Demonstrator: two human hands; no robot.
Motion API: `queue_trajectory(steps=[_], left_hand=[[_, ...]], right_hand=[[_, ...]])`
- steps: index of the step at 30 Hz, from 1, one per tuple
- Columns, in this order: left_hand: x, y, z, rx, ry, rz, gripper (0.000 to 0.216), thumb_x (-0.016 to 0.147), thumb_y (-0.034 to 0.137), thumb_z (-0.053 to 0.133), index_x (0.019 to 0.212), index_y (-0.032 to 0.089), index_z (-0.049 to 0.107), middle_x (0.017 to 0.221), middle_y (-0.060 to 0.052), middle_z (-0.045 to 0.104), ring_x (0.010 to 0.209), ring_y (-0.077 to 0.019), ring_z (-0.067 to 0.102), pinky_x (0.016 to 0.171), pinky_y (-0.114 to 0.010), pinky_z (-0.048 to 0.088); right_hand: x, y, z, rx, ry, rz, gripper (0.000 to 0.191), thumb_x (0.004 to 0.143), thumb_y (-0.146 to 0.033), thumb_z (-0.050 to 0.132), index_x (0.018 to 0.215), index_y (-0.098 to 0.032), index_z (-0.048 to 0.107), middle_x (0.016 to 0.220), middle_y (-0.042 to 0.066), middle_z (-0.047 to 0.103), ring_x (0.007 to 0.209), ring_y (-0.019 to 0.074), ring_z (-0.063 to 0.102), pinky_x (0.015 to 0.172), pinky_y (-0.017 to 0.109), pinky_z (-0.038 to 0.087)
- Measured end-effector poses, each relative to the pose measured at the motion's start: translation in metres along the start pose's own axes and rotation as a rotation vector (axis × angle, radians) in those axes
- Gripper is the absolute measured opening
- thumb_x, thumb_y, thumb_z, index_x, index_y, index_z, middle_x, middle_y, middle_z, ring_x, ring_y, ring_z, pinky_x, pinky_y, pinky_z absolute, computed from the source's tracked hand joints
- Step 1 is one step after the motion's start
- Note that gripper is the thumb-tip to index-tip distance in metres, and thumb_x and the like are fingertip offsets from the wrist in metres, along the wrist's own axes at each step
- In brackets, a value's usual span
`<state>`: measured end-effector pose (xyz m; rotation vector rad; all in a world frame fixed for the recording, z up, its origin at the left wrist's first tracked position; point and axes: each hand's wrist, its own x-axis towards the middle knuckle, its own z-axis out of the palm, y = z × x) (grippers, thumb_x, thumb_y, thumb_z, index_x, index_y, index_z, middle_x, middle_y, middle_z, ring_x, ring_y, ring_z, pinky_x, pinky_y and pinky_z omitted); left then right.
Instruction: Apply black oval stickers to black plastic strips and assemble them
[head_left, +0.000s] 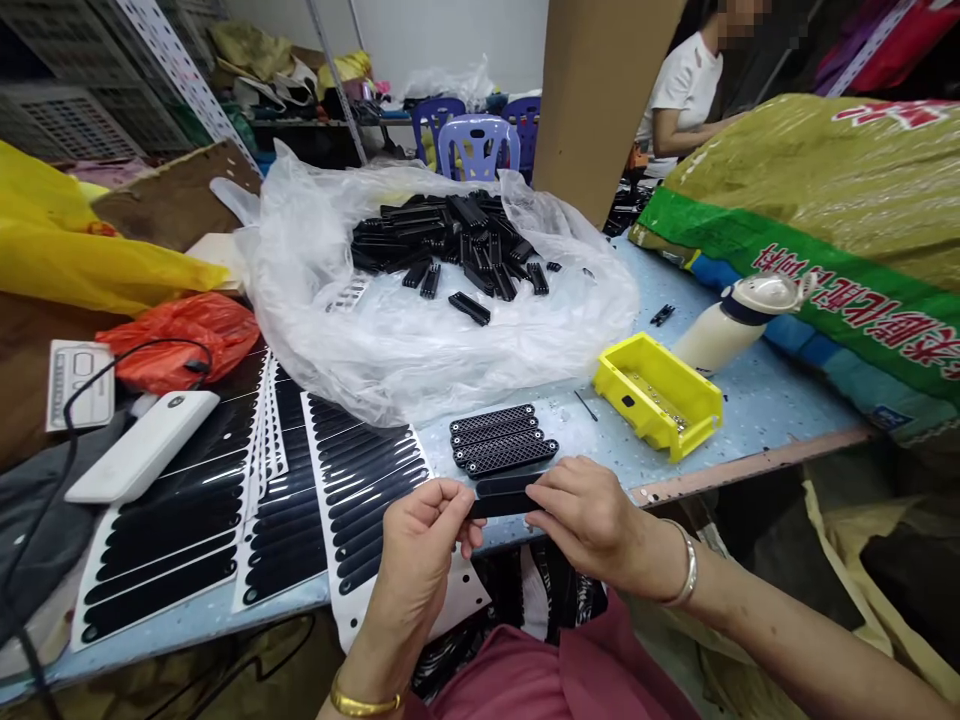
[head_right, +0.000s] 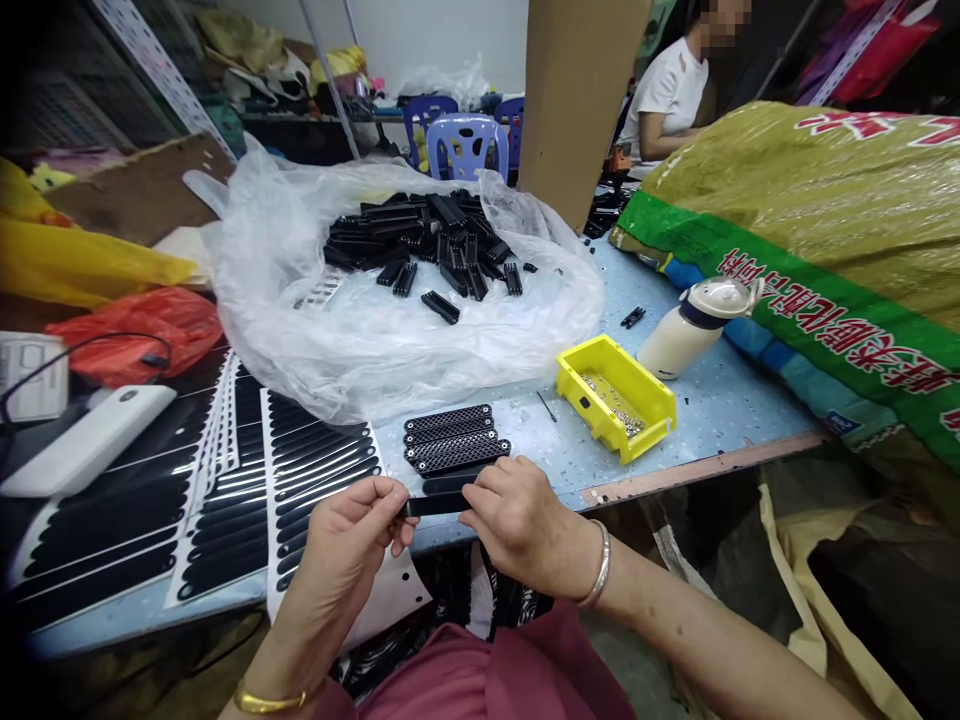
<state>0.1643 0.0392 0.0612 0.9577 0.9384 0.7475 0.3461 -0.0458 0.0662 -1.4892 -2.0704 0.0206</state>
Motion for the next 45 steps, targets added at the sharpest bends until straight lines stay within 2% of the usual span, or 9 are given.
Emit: queue_trajectory(steps=[8, 12, 15, 19, 25, 31, 34, 38, 45], left_hand=[[0.002, -0.011, 0.002, 0.052, -0.034, -0.049, 0.029, 0.067, 0.037, 0.079, 0.066, 0.012, 0.066, 0.049, -0.002, 0.063, 0.041, -0.0098, 0.055, 0.039, -0.017, 0.041], [0.002, -0.017, 0.001, 0.152, -0.021, -0.021, 0.034, 0.068, 0.041, 0.077, 0.081, 0.011, 0.071, 0.056, -0.006, 0.07, 0.046, -0.0132, 0.059, 0.042, -0.021, 0.045], [0.002, -0.02, -0.008, 0.298, 0.108, 0.075, 0.044, 0.067, 0.046, 0.076, 0.095, 0.012, 0.072, 0.066, -0.008, 0.073, 0.052, -0.0174, 0.064, 0.043, -0.024, 0.048], [0.013, -0.028, -0.024, 0.669, 0.258, 0.291, 0.04, 0.061, 0.049, 0.076, 0.082, 0.015, 0.074, 0.062, -0.003, 0.069, 0.052, -0.0169, 0.063, 0.048, -0.026, 0.051], [0.032, -0.038, -0.022, 0.966, 0.08, 0.447, 0.031, 0.068, 0.042, 0.069, 0.087, 0.018, 0.075, 0.053, 0.003, 0.062, 0.043, -0.0137, 0.056, 0.046, -0.025, 0.047], [0.02, -0.041, -0.033, 0.99, 0.062, 0.46, 0.023, 0.073, 0.04, 0.066, 0.081, 0.02, 0.073, 0.051, 0.003, 0.063, 0.044, -0.0143, 0.058, 0.045, -0.023, 0.046], [0.016, -0.04, -0.039, 0.955, 0.07, 0.397, 0.028, 0.069, 0.044, 0.072, 0.083, 0.019, 0.073, 0.054, 0.002, 0.065, 0.046, -0.0147, 0.059, 0.045, -0.023, 0.047], [0.028, -0.031, -0.038, 0.928, 0.111, 0.373, 0.037, 0.069, 0.049, 0.073, 0.087, 0.017, 0.073, 0.058, 0.0, 0.066, 0.048, -0.0144, 0.059, 0.048, -0.024, 0.049], [0.054, -0.024, -0.03, 0.9, 0.058, 0.356, 0.017, 0.07, 0.031, 0.067, 0.078, 0.017, 0.073, 0.056, 0.0, 0.065, 0.049, -0.0142, 0.059, 0.049, -0.024, 0.047]], right_hand=[[-0.013, 0.007, 0.008, 0.076, 0.016, 0.001, 0.016, 0.093, -0.011, 0.048, 0.091, -0.011, 0.064, 0.074, 0.009, 0.061, 0.069, 0.0196, 0.054, 0.06, 0.031, 0.045], [-0.02, 0.004, -0.006, 0.055, 0.002, 0.038, 0.019, 0.09, -0.005, 0.046, 0.094, -0.008, 0.065, 0.073, 0.01, 0.06, 0.069, 0.0205, 0.054, 0.06, 0.032, 0.046], [-0.032, 0.01, -0.023, 0.051, 0.049, 0.13, 0.018, 0.09, -0.006, 0.049, 0.096, -0.008, 0.066, 0.074, 0.01, 0.061, 0.069, 0.0198, 0.056, 0.06, 0.032, 0.047], [-0.048, 0.036, -0.035, 0.174, 0.151, 0.357, 0.01, 0.088, -0.017, 0.062, 0.094, -0.013, 0.069, 0.08, 0.008, 0.067, 0.069, 0.0177, 0.063, 0.058, 0.027, 0.05], [-0.04, 0.051, -0.009, 0.362, 0.076, 0.527, 0.008, 0.083, -0.019, 0.067, 0.089, -0.017, 0.072, 0.081, 0.005, 0.073, 0.072, 0.0173, 0.068, 0.061, 0.026, 0.052], [-0.026, 0.035, -0.001, 0.403, -0.061, 0.474, 0.009, 0.083, -0.017, 0.064, 0.087, -0.016, 0.072, 0.078, 0.004, 0.072, 0.072, 0.0166, 0.068, 0.068, 0.028, 0.053], [-0.024, 0.045, -0.004, 0.363, -0.007, 0.435, 0.01, 0.085, -0.02, 0.063, 0.09, -0.017, 0.071, 0.08, 0.004, 0.073, 0.073, 0.0168, 0.068, 0.066, 0.028, 0.055], [-0.017, 0.069, -0.004, 0.224, 0.116, 0.3, 0.011, 0.086, -0.019, 0.063, 0.093, -0.015, 0.07, 0.095, 0.012, 0.074, 0.087, 0.0218, 0.07, 0.077, 0.036, 0.058], [-0.002, 0.077, 0.007, 0.17, -0.027, 0.14, 0.013, 0.087, -0.013, 0.06, 0.097, -0.013, 0.067, 0.095, 0.013, 0.07, 0.088, 0.0223, 0.068, 0.076, 0.038, 0.059]])
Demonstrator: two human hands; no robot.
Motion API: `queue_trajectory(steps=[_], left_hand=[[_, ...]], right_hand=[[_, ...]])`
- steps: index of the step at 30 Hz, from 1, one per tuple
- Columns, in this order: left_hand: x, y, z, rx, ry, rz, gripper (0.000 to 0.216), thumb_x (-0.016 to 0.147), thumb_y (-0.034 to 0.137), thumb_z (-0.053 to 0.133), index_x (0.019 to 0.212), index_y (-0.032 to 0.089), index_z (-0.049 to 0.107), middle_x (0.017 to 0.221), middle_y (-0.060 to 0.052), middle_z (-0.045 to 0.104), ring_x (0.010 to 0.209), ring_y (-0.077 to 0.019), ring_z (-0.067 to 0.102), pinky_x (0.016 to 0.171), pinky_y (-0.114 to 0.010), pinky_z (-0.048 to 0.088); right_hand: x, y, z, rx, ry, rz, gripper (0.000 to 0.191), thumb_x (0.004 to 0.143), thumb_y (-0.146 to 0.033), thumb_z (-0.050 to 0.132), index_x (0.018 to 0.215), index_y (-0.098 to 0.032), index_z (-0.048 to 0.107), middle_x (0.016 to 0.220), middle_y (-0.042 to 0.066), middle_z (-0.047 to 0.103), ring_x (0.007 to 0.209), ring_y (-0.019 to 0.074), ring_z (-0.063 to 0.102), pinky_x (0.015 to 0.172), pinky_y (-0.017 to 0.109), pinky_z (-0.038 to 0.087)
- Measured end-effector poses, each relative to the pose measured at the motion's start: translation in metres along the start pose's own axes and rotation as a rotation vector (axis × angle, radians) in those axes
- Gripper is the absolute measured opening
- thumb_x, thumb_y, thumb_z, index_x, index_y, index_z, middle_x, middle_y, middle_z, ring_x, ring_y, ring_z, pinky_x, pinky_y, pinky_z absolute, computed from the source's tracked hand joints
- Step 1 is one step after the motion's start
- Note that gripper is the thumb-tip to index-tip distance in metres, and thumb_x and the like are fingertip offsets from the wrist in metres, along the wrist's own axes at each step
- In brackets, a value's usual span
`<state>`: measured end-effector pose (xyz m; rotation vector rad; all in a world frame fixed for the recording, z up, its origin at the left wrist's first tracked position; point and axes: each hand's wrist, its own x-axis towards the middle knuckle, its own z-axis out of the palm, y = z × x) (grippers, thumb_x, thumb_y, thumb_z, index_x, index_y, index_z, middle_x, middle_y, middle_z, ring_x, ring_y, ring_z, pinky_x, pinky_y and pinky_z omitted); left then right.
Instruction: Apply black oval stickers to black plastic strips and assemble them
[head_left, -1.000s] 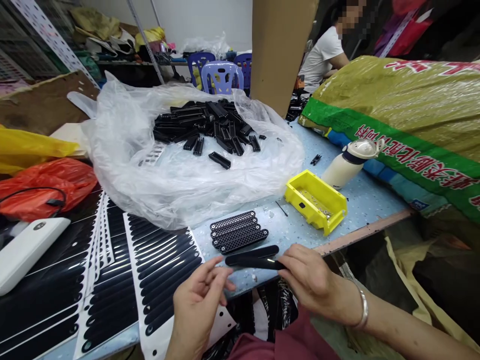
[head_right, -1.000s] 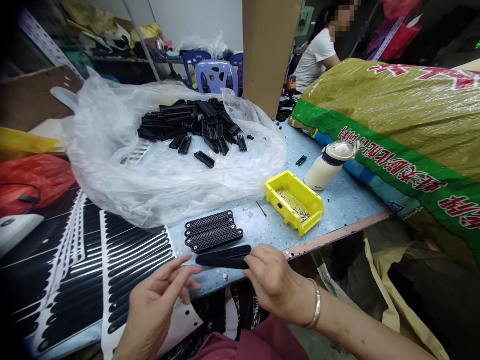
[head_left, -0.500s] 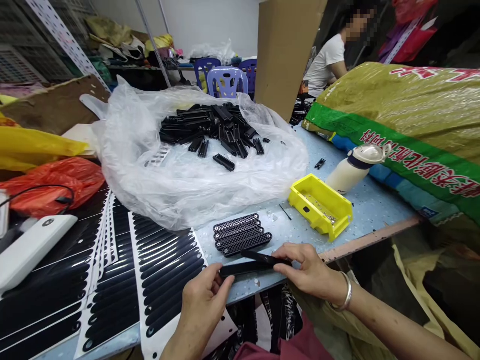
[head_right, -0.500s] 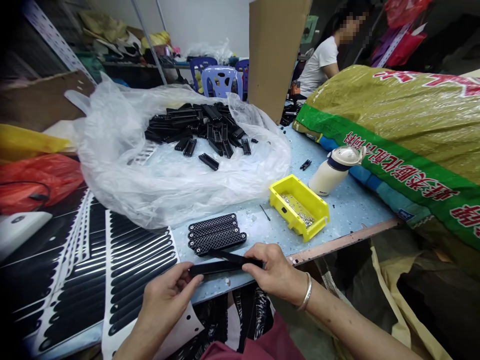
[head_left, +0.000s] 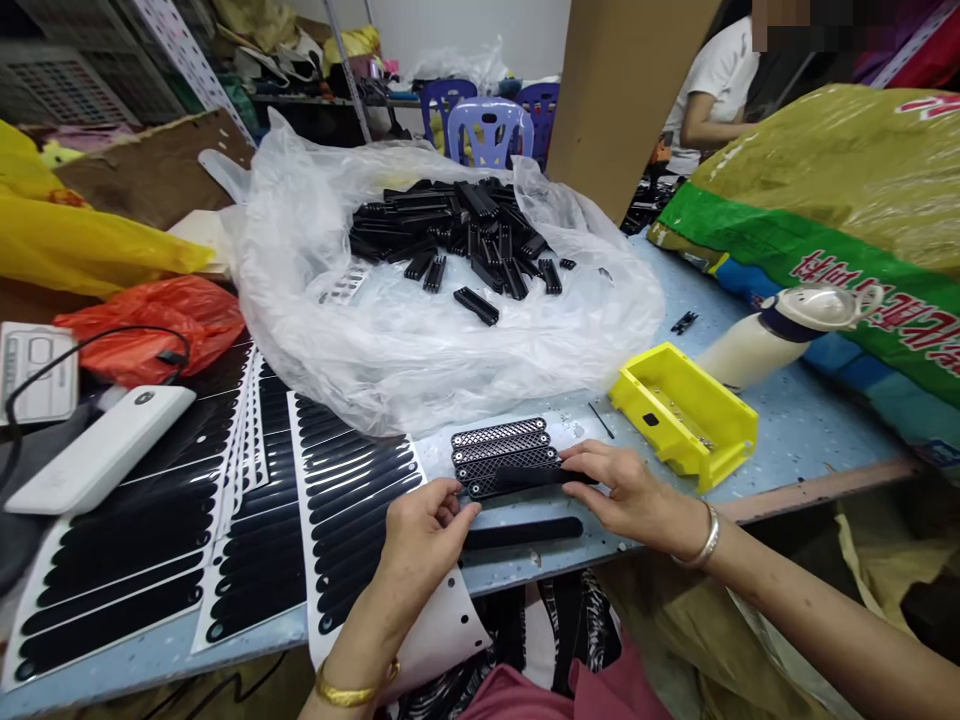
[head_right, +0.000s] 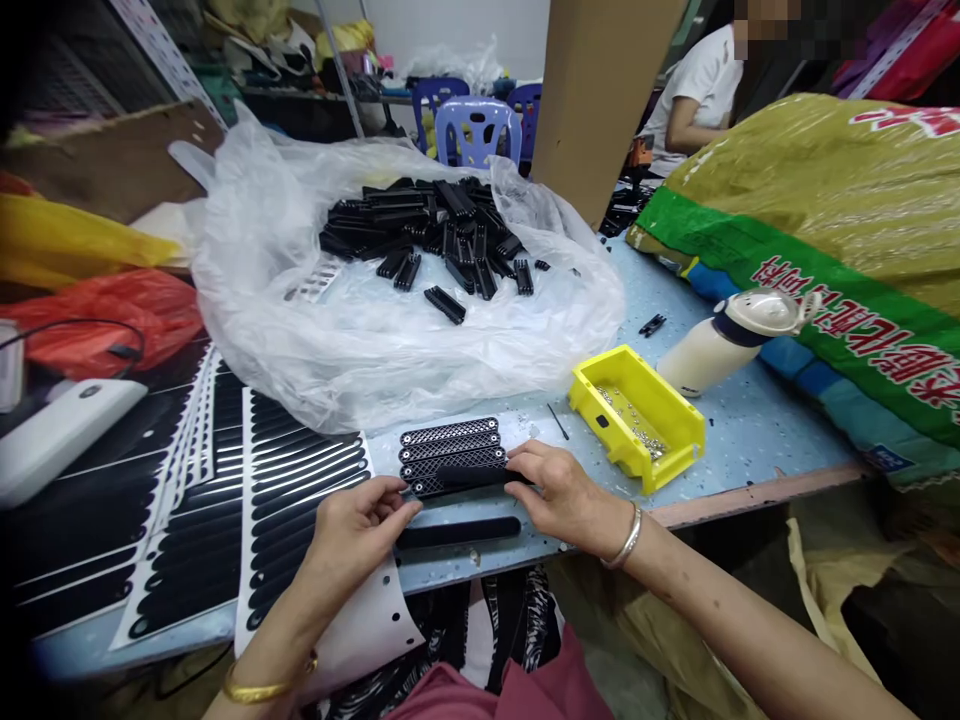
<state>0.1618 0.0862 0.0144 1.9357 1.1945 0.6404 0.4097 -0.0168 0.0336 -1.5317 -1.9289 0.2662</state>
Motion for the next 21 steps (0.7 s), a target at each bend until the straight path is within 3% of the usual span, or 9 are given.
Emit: queue_trajectory(steps=[10, 21], left_hand=[[-0.01, -0.001, -0.001, -0.072, -0.025, -0.061, 0.016, 0.071, 0.029, 0.067, 0.078, 0.016, 0.074, 0.056, 0.0, 0.063, 0.049, -0.0136, 0.057, 0.049, -0.023, 0.046], [-0.01, -0.004, -0.001, -0.213, -0.015, -0.036, 0.02, 0.071, 0.02, 0.067, 0.089, 0.018, 0.077, 0.062, 0.0, 0.068, 0.054, -0.0127, 0.06, 0.053, -0.022, 0.049]], right_hand=[[0.008, -0.023, -0.009, -0.063, -0.189, -0.028, 0.01, 0.087, -0.013, 0.059, 0.092, -0.014, 0.068, 0.092, 0.011, 0.066, 0.085, 0.0201, 0.065, 0.074, 0.033, 0.057], [0.022, -0.029, 0.002, -0.175, -0.222, -0.119, 0.011, 0.086, -0.01, 0.057, 0.089, -0.014, 0.068, 0.082, 0.011, 0.067, 0.079, 0.0215, 0.063, 0.071, 0.034, 0.052]])
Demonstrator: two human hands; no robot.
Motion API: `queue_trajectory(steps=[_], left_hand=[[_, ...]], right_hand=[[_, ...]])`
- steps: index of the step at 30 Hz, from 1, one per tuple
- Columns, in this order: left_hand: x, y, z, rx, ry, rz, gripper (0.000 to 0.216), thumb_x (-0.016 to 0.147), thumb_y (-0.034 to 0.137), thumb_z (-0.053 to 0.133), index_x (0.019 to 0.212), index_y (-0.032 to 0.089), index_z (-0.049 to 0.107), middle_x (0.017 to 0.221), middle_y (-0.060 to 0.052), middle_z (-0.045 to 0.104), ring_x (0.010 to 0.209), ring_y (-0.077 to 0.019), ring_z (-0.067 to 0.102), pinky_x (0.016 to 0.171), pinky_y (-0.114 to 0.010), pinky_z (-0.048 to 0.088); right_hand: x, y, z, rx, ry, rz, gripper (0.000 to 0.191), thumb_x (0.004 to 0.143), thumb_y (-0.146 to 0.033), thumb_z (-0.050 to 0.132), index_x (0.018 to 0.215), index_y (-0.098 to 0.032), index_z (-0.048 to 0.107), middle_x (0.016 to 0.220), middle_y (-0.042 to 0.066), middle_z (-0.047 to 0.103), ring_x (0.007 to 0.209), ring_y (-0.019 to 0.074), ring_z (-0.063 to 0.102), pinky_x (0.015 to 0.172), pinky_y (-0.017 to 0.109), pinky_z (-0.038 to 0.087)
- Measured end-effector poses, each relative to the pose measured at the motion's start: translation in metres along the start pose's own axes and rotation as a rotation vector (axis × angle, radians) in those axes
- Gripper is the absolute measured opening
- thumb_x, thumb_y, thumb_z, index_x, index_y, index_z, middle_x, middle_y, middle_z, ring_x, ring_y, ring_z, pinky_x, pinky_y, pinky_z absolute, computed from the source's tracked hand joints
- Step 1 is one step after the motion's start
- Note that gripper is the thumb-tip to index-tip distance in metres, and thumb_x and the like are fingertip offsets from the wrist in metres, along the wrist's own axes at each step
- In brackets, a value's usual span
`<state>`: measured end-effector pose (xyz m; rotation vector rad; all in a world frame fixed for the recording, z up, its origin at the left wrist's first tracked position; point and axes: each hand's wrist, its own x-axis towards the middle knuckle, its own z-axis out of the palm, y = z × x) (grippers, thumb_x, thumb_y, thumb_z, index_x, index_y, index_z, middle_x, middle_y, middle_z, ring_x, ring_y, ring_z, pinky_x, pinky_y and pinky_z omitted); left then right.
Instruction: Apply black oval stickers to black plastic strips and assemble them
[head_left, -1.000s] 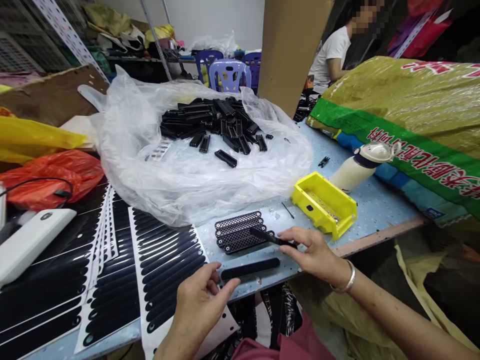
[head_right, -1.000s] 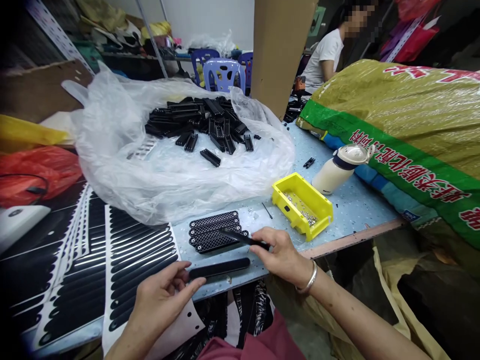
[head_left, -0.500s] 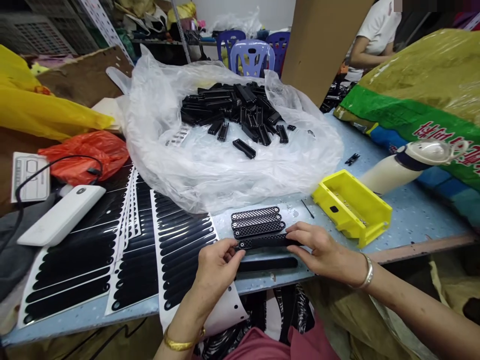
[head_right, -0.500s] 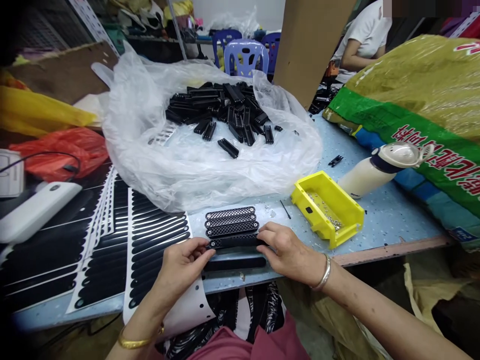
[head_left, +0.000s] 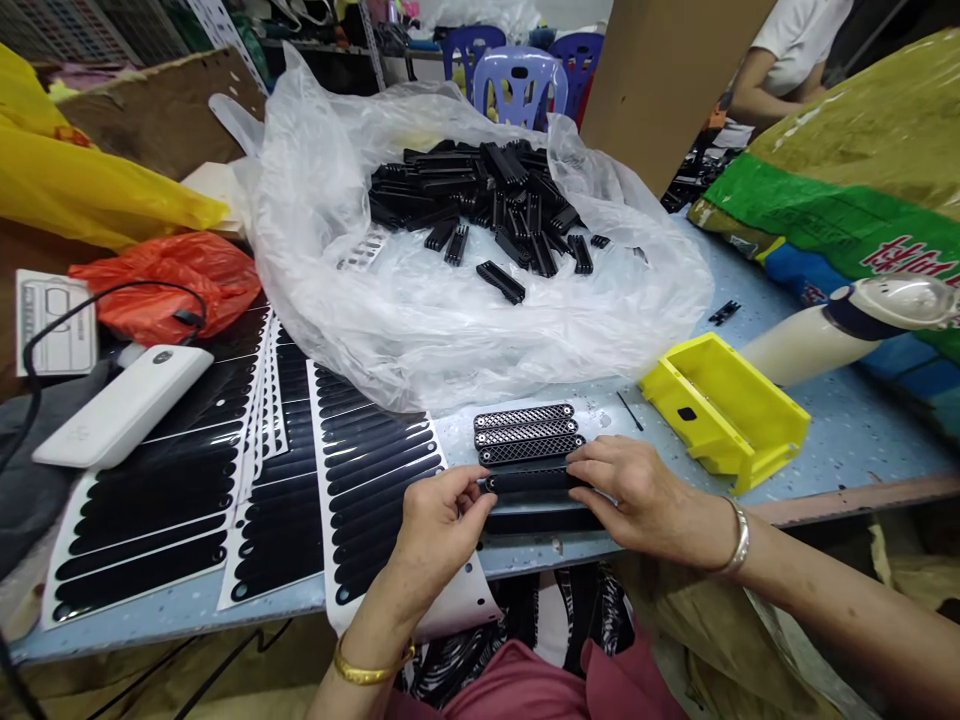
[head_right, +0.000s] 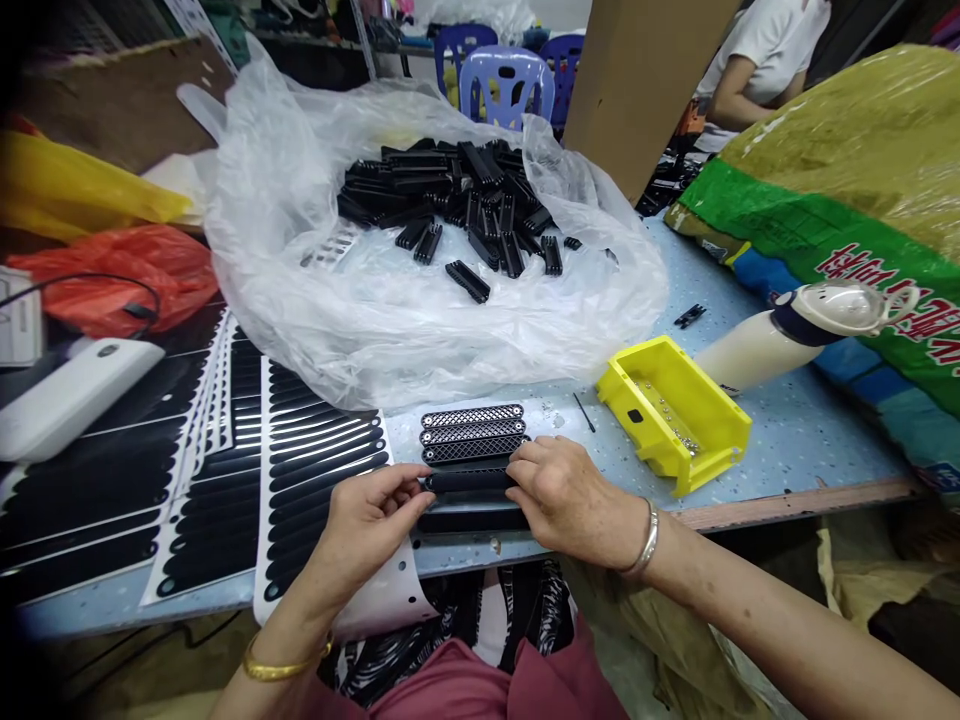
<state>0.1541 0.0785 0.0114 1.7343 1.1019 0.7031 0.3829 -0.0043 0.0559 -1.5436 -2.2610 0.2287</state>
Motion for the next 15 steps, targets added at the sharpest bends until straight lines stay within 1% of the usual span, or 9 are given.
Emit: queue_trajectory(steps=[9, 15], left_hand=[[0.0, 0.0007, 0.0002, -0.02, 0.006, -0.017, 0.019, 0.071, 0.021, 0.068, 0.087, 0.018, 0.078, 0.062, -0.001, 0.07, 0.054, -0.0134, 0.062, 0.053, -0.023, 0.05], [0.0018, 0.0059, -0.0008, -0.062, 0.017, -0.061, 0.019, 0.066, 0.023, 0.07, 0.083, 0.018, 0.078, 0.06, -0.001, 0.07, 0.051, -0.0135, 0.061, 0.049, -0.022, 0.05]], right_hand=[[0.0043, 0.0001, 0.0036, -0.028, -0.037, 0.013, 0.01, 0.086, -0.012, 0.059, 0.089, -0.015, 0.067, 0.081, 0.009, 0.067, 0.079, 0.0204, 0.062, 0.072, 0.033, 0.048], [0.007, -0.0017, 0.0016, -0.061, -0.101, 0.023, 0.011, 0.087, -0.012, 0.056, 0.086, -0.014, 0.067, 0.079, 0.009, 0.065, 0.076, 0.0204, 0.06, 0.069, 0.033, 0.043]])
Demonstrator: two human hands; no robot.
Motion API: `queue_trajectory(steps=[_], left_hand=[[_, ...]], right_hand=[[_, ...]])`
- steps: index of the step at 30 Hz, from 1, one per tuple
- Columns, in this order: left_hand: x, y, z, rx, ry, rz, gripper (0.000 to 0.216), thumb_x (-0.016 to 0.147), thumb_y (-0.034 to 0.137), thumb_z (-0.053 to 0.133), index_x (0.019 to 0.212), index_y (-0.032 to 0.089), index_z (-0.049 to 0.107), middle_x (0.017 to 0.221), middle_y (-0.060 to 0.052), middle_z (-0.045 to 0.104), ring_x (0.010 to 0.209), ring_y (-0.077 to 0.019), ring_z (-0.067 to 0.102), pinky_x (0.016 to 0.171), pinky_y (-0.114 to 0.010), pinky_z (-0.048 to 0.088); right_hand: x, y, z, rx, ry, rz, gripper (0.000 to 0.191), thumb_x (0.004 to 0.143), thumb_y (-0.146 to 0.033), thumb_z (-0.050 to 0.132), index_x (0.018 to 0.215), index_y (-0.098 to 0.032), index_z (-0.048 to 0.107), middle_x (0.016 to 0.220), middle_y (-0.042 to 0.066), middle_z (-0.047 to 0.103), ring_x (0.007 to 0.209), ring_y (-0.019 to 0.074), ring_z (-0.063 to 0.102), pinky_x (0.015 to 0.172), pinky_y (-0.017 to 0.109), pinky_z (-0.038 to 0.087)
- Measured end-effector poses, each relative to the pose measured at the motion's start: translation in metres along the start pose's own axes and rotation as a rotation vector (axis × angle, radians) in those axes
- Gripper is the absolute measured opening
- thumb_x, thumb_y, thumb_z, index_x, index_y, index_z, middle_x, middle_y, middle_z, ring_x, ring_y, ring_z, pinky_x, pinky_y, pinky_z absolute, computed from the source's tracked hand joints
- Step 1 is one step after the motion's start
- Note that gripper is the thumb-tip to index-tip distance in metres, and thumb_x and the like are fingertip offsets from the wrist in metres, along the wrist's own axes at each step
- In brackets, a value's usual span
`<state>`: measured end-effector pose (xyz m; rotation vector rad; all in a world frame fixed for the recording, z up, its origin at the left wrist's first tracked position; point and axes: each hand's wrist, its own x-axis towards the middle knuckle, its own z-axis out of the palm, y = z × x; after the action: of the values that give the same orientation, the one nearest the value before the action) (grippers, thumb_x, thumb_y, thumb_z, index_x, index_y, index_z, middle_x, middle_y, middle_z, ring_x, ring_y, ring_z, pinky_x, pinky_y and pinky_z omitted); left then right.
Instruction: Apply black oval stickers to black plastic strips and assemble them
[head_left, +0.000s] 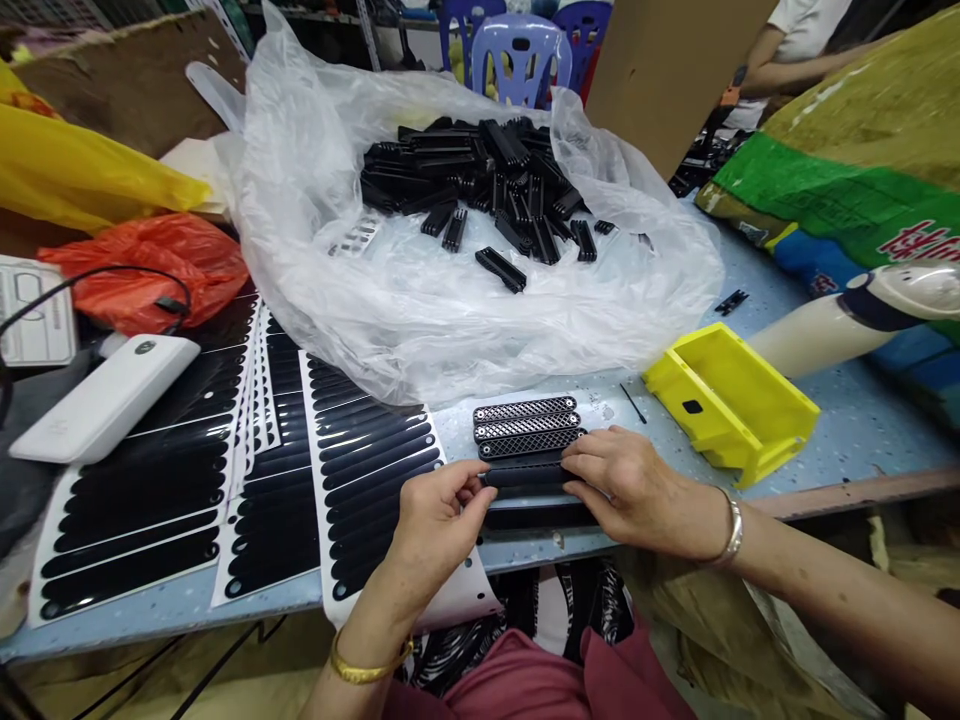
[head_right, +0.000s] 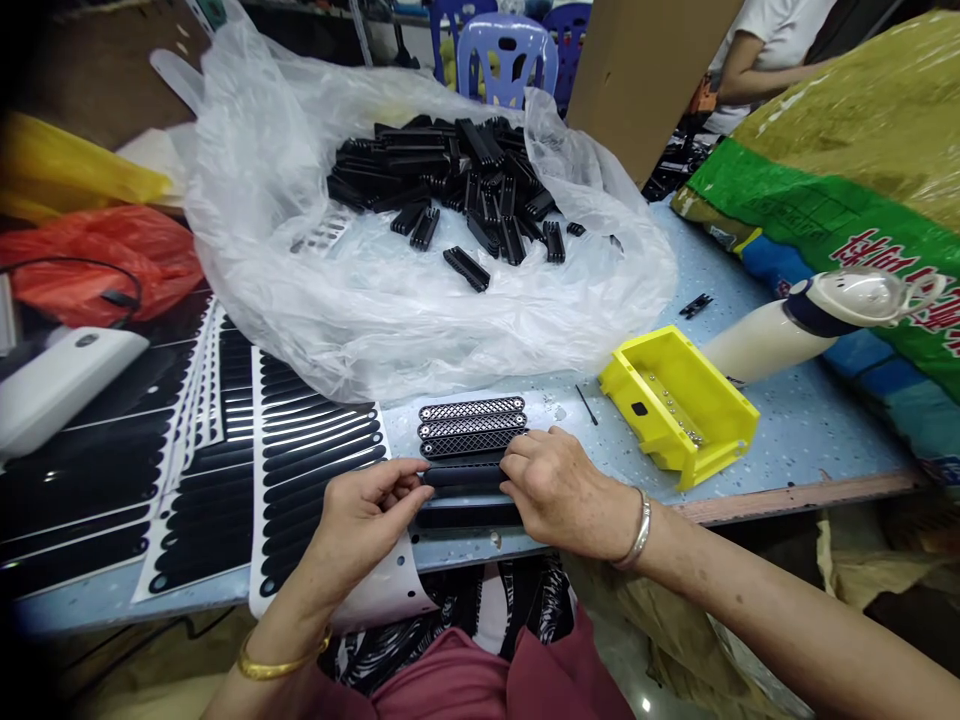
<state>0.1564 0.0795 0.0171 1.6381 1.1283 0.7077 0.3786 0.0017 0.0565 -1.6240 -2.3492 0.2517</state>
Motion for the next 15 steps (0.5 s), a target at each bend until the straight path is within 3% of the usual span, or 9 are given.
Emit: queue_trajectory(steps=[15], left_hand=[[0.0003, -0.0005, 0.0001, 0.026, -0.013, -0.013, 0.021, 0.067, 0.025, 0.07, 0.084, 0.016, 0.079, 0.06, -0.002, 0.069, 0.05, -0.0131, 0.06, 0.046, -0.021, 0.048]], right_hand=[[0.0003, 0.0014, 0.0013, -0.006, -0.021, 0.01, 0.015, 0.088, -0.012, 0.053, 0.084, -0.013, 0.067, 0.078, 0.009, 0.064, 0.074, 0.0198, 0.059, 0.066, 0.033, 0.039]])
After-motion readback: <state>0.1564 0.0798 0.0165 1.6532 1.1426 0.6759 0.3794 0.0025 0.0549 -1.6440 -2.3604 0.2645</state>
